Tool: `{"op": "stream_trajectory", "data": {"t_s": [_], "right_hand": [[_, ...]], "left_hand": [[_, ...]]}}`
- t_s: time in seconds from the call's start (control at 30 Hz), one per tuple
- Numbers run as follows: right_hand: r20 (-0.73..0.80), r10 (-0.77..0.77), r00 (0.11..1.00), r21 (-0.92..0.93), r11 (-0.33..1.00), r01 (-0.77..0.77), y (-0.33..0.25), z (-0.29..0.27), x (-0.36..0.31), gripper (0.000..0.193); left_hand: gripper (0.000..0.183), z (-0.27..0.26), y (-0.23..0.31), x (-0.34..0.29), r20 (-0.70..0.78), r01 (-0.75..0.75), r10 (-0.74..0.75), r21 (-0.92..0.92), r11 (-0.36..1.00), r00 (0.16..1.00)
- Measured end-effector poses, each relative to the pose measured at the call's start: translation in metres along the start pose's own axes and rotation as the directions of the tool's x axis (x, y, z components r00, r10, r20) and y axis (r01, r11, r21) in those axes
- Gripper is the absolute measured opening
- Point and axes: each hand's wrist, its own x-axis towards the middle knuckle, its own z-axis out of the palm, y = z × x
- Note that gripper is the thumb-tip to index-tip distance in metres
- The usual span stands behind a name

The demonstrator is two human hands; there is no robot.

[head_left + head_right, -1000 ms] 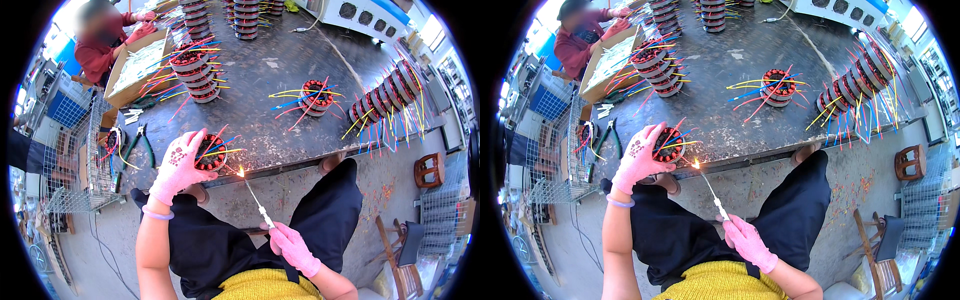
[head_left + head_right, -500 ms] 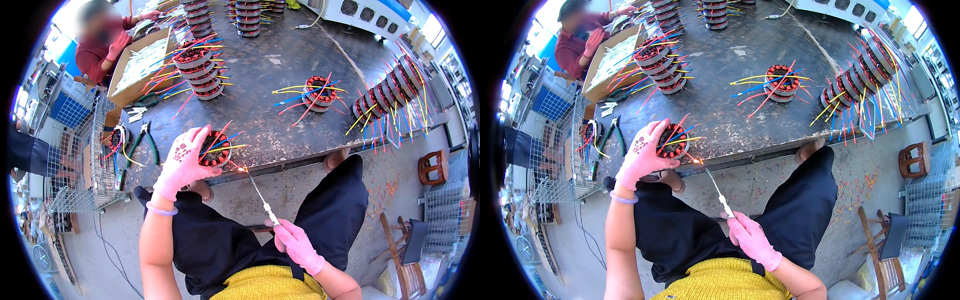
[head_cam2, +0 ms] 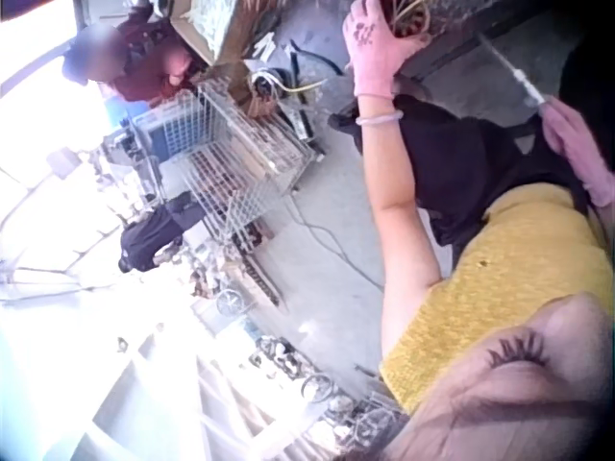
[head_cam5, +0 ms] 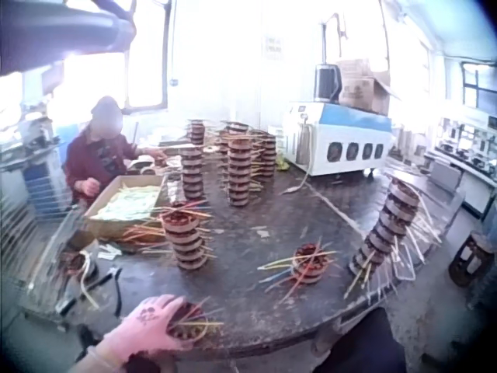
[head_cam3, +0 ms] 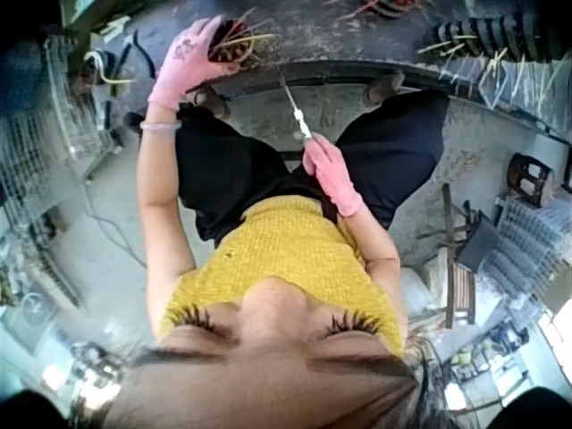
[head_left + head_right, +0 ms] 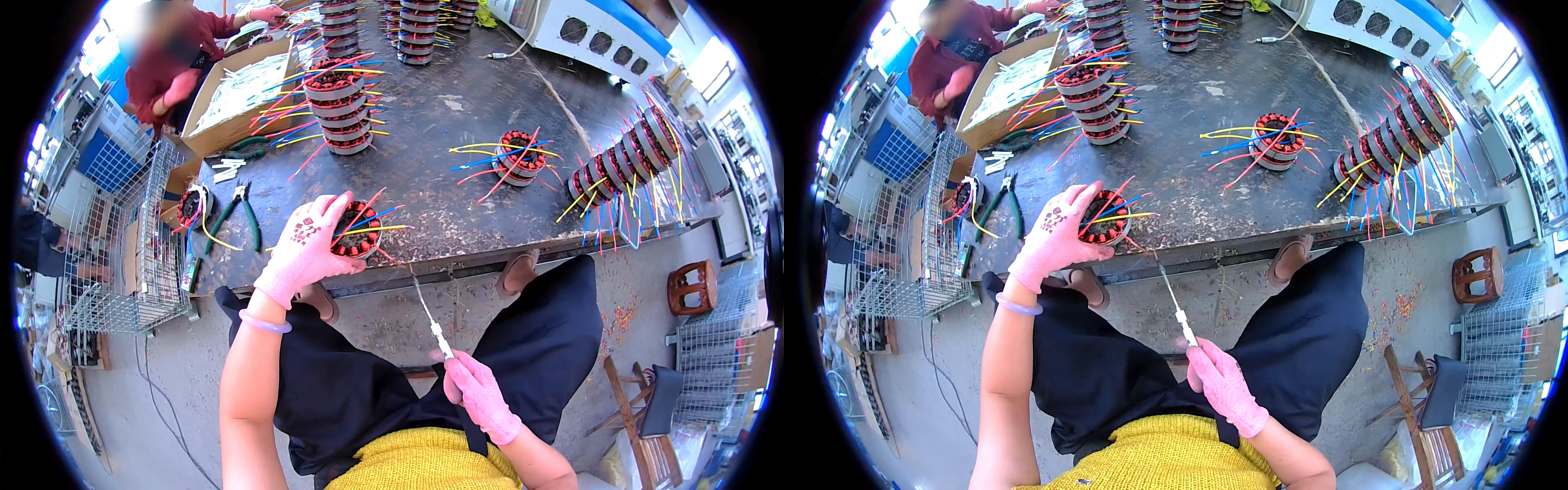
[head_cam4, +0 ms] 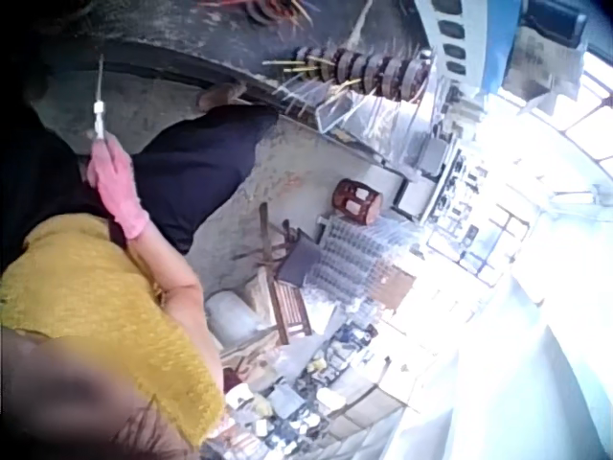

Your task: The person uses a soldering iron and solder wire to connect wires on motor stators. They pick up stators from the workbench, apply solder to the wire leads, and then place the finished components onto stacks.

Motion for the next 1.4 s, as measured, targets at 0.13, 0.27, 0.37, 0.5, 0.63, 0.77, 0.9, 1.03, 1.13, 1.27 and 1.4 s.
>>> {"op": "stream_trajectory", "data": {"t_s": [0.13, 0.27, 0.37, 0.5, 0.63, 0.77, 0.9, 1.03, 1.13, 1.27, 1.4], "right_hand": [[-0.001, 0.001, 1.000, 0.043, 0.999, -0.001, -0.003, 0.006, -0.001, 0.036], [-0.024, -0.021, 0.999, 0.019, 1.000, 0.021, -0.006, 0.016, -0.003, 0.037], [-0.034, -0.005, 0.999, 0.020, 1.000, 0.006, -0.010, 0.017, -0.005, 0.037], [-0.036, 0.021, 0.999, 0.012, 1.000, -0.021, -0.011, 0.011, -0.004, 0.037], [-0.031, 0.031, 0.999, -0.045, 0.998, -0.033, -0.014, 0.008, -0.003, 0.037], [0.001, 0.059, 0.998, 0.003, 0.998, -0.059, -0.009, -0.002, -0.003, 0.036], [0.019, 0.061, 0.998, 0.035, 0.997, -0.061, -0.003, -0.007, 0.002, 0.034], [0.041, 0.046, 0.998, 0.053, 0.997, -0.048, 0.001, -0.008, 0.005, 0.033], [0.051, 0.056, 0.997, 0.021, 0.998, -0.057, -0.002, -0.008, 0.006, 0.033], [0.056, 0.054, 0.997, 0.049, 0.997, -0.057, -0.001, -0.008, 0.006, 0.033], [0.043, 0.066, 0.997, 0.023, 0.997, -0.067, -0.007, -0.006, 0.008, 0.035]], "left_hand": [[0.102, 0.004, -0.003, -0.001, -0.005, -0.011, 0.011, -0.008, 1.000, 1.000], [0.102, 0.005, -0.007, -0.002, -0.021, -0.017, 0.017, -0.007, 1.000, 1.000], [0.102, 0.006, -0.008, -0.001, -0.025, -0.012, 0.012, -0.016, 1.000, 1.000], [0.101, 0.006, -0.005, -0.001, -0.035, -0.025, 0.024, -0.019, 1.000, 0.999], [0.101, 0.002, -0.009, -0.002, -0.019, -0.003, 0.002, -0.046, 0.999, 1.000], [0.099, 0.002, -0.008, -0.002, -0.025, -0.025, 0.024, -0.051, 0.998, 0.999], [0.099, 0.001, -0.006, 0.000, -0.027, -0.025, 0.024, -0.041, 0.999, 0.999], [0.098, 0.000, -0.004, 0.003, -0.004, -0.016, 0.016, -0.046, 0.999, 1.000], [0.098, -0.002, -0.003, 0.003, 0.009, -0.014, 0.014, -0.024, 1.000, 1.000], [0.100, -0.002, 0.000, 0.004, 0.028, 0.003, -0.002, -0.025, 1.000, 1.000], [0.101, -0.003, 0.001, 0.005, 0.018, -0.001, 0.001, -0.028, 1.000, 1.000]]}}
